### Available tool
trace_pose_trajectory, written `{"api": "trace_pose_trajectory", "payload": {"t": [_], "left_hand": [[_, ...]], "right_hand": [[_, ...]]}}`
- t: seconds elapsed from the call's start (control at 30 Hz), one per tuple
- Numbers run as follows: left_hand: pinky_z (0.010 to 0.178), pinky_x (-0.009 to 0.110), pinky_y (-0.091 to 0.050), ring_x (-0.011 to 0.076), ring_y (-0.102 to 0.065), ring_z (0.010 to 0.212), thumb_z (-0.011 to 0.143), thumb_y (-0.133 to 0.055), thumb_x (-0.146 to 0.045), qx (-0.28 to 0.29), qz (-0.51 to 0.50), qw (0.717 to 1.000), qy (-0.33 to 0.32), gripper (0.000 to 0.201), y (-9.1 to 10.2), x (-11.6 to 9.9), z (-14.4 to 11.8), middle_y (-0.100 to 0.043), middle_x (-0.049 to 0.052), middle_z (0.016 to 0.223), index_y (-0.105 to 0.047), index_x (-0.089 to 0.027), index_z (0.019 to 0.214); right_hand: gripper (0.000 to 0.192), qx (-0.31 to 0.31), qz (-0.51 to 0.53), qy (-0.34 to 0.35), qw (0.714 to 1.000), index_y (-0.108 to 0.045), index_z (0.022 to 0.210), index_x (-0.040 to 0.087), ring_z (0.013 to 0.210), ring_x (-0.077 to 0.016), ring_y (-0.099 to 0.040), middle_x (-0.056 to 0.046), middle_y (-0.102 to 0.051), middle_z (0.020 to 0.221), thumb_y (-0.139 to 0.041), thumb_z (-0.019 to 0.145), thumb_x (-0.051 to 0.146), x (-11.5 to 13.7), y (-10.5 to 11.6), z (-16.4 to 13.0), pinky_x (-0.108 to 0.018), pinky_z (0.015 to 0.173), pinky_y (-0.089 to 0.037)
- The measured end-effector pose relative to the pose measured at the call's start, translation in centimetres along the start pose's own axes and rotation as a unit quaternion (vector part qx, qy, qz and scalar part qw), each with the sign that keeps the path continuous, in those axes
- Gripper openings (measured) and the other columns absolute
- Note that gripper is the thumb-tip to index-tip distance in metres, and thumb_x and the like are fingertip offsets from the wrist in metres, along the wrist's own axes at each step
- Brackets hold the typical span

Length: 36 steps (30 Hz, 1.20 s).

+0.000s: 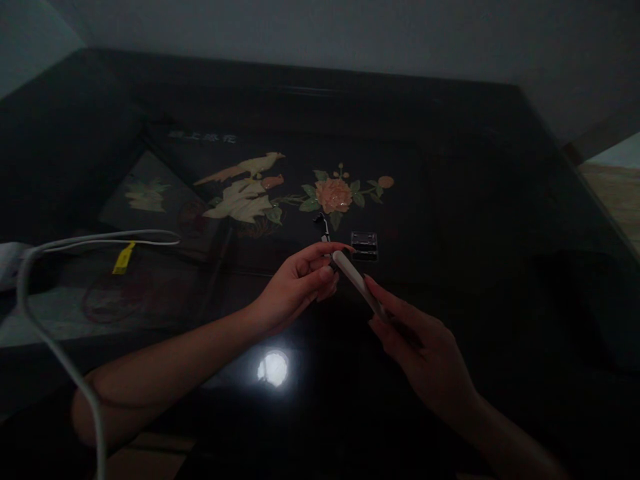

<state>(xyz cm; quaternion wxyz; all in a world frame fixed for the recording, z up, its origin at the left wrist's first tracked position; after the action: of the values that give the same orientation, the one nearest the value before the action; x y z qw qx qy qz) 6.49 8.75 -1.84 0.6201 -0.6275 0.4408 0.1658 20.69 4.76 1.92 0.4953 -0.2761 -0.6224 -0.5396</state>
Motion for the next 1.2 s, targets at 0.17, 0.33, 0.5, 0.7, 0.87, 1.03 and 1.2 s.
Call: {"api": "trace_pose_trajectory", "payload": {"t": [0.17,0.33,0.5,0.7,0.87,1.03,1.2], "left_hand": [[0.054,0.018,-0.037,0.0061,-0.048,0.059,0.067,-0.085,-0.038,-0.003,0.004,1.0,-0.007,0.043,0.0,-0.1,0.1,-0.06,-0.001,0.074,-0.07,-0.017,0.101],[0.053,0.018,-0.035,0.006,-0.047,0.057,0.066,-0.085,-0.039,0.002,0.004,1.0,-0.007,0.044,-0.1,-0.1,0.1,-0.06,-0.001,0.072,-0.07,-0.017,0.101],[0.052,0.019,-0.033,0.0056,-0.044,0.055,0.068,-0.084,-0.036,0.001,0.001,1.0,-0.01,0.041,-0.1,-0.1,0.1,-0.055,-0.003,0.065,-0.07,-0.016,0.102],[0.052,0.02,-0.03,0.005,-0.036,0.05,0.068,-0.084,-0.037,0.001,0.011,1.0,-0.014,0.046,-0.1,-0.2,0.0,-0.046,-0.007,0.056,-0.069,-0.014,0.105],[0.051,0.02,-0.029,0.0051,-0.037,0.05,0.066,-0.085,-0.04,-0.005,0.017,1.0,-0.006,0.049,0.1,-0.1,-0.1,-0.048,-0.006,0.056,-0.067,-0.014,0.103],[0.051,0.019,-0.03,0.005,-0.038,0.051,0.066,-0.086,-0.038,0.002,0.012,1.0,-0.012,0.047,-0.1,-0.2,0.0,-0.05,-0.006,0.058,-0.068,-0.015,0.103],[0.054,0.018,-0.036,0.0073,-0.05,0.06,0.065,-0.086,-0.038,-0.003,0.0,1.0,0.0,0.044,0.0,-0.1,0.1,-0.058,-0.002,0.069,-0.069,-0.018,0.1]], "right_hand": [[0.045,0.002,-0.001,-0.001,1.0,-0.06,0.132,0.03,0.088,-0.0185,-0.073,-0.002,-0.075,0.11,-0.058,0.089,0.018,-0.1,0.0,-0.1,-0.034,0.081,-0.061],[0.046,0.005,-0.002,0.008,1.0,-0.06,0.132,0.03,0.091,-0.0178,-0.072,-0.001,-0.074,0.113,-0.057,0.089,0.016,0.0,-0.1,-0.1,-0.031,0.082,-0.06],[0.045,0.0,-0.013,0.005,1.0,-0.059,0.133,0.03,0.097,-0.0188,-0.071,-0.002,-0.073,0.118,-0.057,0.089,0.017,-0.2,0.0,0.0,-0.03,0.083,-0.06],[0.044,-0.004,-0.026,0.001,1.0,-0.061,0.132,0.03,0.095,-0.0193,-0.072,-0.003,-0.073,0.116,-0.056,0.09,0.019,-0.4,0.1,0.1,-0.033,0.083,-0.06],[0.044,-0.016,-0.023,-0.018,0.999,-0.059,0.133,0.029,0.087,-0.0191,-0.072,-0.002,-0.076,0.106,-0.056,0.09,0.019,-0.8,0.3,0.1,-0.034,0.079,-0.061],[0.045,-0.007,-0.013,-0.013,1.0,-0.06,0.133,0.03,0.086,-0.0194,-0.072,-0.002,-0.076,0.104,-0.056,0.089,0.018,-0.5,0.0,0.0,-0.034,0.075,-0.062],[0.05,0.016,0.005,0.019,1.0,-0.057,0.135,0.032,0.086,-0.0175,-0.072,0.0,-0.075,0.107,-0.056,0.089,0.014,0.3,-0.5,-0.1,-0.032,0.077,-0.061]]}}
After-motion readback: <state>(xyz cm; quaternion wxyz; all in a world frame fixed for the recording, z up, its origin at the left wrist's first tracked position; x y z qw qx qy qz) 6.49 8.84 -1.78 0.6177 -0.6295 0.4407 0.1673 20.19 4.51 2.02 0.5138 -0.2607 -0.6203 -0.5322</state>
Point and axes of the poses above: each hand's wrist, its own z-axis towards the middle knuckle, its own y-axis out of the back of the hand, x = y × z, the point moved 8 cm from there along z, towards the middle knuckle
